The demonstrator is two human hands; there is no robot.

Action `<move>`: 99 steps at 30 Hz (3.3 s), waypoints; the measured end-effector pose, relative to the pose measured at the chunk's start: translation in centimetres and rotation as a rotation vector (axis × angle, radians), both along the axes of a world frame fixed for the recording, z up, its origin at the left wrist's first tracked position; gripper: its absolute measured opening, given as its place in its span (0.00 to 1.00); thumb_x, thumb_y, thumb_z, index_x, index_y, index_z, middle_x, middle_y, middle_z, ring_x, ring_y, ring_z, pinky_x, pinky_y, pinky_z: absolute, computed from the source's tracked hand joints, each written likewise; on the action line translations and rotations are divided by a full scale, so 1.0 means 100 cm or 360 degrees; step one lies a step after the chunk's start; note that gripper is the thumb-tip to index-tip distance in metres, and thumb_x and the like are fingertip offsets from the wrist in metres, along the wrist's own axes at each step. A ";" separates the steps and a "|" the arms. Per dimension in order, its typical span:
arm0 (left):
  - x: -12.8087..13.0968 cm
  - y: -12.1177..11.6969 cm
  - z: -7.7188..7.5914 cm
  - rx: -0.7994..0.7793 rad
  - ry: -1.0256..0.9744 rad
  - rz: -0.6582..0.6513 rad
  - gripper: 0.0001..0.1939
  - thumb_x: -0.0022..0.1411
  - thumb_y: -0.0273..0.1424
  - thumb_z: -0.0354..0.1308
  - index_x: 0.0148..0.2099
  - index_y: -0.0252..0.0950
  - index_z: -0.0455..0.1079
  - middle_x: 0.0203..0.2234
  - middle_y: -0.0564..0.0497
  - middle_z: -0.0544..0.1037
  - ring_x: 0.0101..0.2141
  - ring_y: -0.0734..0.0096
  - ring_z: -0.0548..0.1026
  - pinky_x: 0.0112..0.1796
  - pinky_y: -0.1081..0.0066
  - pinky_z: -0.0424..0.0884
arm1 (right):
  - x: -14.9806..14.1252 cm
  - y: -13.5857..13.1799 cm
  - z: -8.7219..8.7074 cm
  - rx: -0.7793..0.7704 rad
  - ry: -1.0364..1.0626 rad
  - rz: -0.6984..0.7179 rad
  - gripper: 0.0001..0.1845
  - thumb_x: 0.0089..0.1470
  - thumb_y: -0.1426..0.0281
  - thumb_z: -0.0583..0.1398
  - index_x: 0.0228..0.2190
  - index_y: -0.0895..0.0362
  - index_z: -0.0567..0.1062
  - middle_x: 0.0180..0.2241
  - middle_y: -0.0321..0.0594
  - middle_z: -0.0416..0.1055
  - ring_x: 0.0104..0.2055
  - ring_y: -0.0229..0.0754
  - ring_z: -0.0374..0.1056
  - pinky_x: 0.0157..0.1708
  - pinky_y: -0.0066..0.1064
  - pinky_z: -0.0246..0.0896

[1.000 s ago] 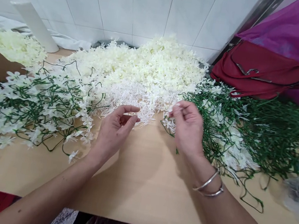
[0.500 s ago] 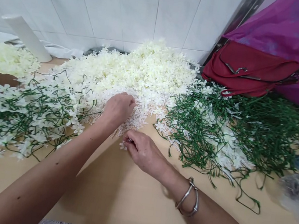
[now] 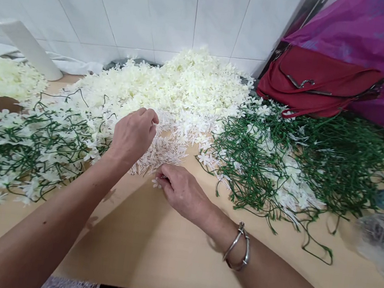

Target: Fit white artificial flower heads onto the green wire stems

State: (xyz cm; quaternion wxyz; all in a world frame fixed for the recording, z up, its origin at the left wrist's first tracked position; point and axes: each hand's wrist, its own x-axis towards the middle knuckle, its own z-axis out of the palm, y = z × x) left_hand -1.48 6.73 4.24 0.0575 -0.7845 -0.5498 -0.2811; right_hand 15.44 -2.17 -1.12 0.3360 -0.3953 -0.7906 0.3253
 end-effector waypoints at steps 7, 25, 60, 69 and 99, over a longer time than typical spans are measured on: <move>0.003 -0.004 0.008 -0.0190 -0.0219 -0.0208 0.05 0.61 0.27 0.56 0.38 0.40 0.74 0.31 0.46 0.79 0.29 0.62 0.75 0.34 0.66 0.68 | 0.000 0.000 -0.001 0.0000 -0.0078 0.0017 0.10 0.63 0.78 0.55 0.31 0.54 0.64 0.29 0.35 0.65 0.34 0.40 0.60 0.37 0.31 0.53; 0.092 0.009 -0.011 -0.0772 0.0044 -0.0461 0.09 0.57 0.33 0.64 0.25 0.40 0.77 0.20 0.49 0.78 0.30 0.57 0.79 0.34 0.65 0.69 | -0.004 0.003 -0.004 0.0132 -0.0126 -0.0041 0.10 0.62 0.79 0.55 0.31 0.57 0.72 0.31 0.44 0.77 0.31 0.44 0.67 0.34 0.33 0.56; -0.012 -0.072 -0.045 -0.1065 -0.1745 -0.0431 0.17 0.58 0.44 0.72 0.42 0.37 0.82 0.32 0.48 0.84 0.34 0.68 0.83 0.39 0.71 0.80 | 0.024 0.028 0.001 -0.0626 0.1285 -0.0376 0.13 0.52 0.62 0.71 0.35 0.54 0.76 0.30 0.31 0.75 0.32 0.34 0.70 0.38 0.27 0.64; -0.021 -0.072 -0.048 -0.0984 -0.1648 -0.0542 0.14 0.61 0.40 0.71 0.42 0.34 0.81 0.30 0.50 0.84 0.31 0.72 0.81 0.37 0.74 0.78 | 0.020 0.021 0.001 -0.0906 0.1174 -0.0171 0.14 0.45 0.63 0.76 0.31 0.54 0.81 0.29 0.32 0.75 0.32 0.35 0.68 0.37 0.29 0.64; -0.021 -0.084 -0.052 -0.0726 -0.1082 -0.0570 0.09 0.70 0.36 0.62 0.41 0.35 0.76 0.26 0.52 0.81 0.27 0.74 0.78 0.31 0.75 0.71 | 0.011 0.016 -0.002 -0.0597 0.0776 -0.0240 0.10 0.53 0.64 0.71 0.32 0.55 0.78 0.30 0.36 0.77 0.31 0.36 0.69 0.35 0.31 0.68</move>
